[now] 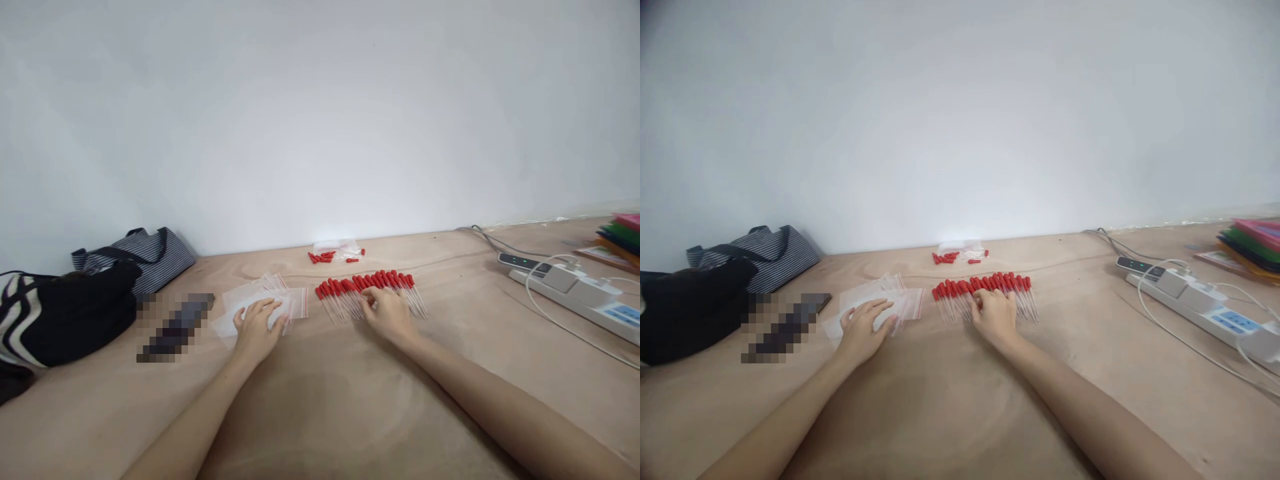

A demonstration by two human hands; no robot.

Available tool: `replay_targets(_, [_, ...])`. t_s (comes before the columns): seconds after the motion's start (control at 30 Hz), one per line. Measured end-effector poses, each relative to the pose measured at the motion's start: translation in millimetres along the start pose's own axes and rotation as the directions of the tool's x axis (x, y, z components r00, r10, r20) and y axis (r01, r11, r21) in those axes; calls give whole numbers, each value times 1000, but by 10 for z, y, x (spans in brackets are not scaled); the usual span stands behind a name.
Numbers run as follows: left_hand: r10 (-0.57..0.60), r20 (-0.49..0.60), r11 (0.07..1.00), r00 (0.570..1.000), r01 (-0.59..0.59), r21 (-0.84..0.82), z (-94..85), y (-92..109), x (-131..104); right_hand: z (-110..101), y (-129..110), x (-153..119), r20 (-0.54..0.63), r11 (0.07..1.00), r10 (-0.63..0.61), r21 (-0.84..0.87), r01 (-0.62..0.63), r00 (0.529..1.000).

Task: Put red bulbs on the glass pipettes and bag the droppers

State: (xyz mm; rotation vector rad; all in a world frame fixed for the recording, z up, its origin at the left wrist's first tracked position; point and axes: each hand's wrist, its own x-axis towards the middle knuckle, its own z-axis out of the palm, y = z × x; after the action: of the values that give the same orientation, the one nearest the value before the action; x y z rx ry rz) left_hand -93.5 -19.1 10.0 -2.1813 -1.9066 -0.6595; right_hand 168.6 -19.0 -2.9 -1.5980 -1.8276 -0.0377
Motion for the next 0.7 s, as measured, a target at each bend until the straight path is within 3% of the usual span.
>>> replay_targets(0.13, [-99, 95, 986, 991, 85, 140, 42, -120, 52, 147, -95, 153, -10, 990, 76, -116, -77, 997])
replay_targets(0.37, [-117, 182, 980, 976, 84, 180, -18, -102, 52, 318, -165, 193, -9, 983, 85, -160, -85, 996])
replay_targets(0.5, [-120, 213, 979, 970, 80, 186, -52, -81, 55, 269, -132, 156, -43, 989, 85, -114, -90, 995])
replay_targets(0.7, [-154, 178, 971, 972, 115, 209, -47, -120, 82, 34, 27, -65, -81, 999, -47, -21, 45, 996])
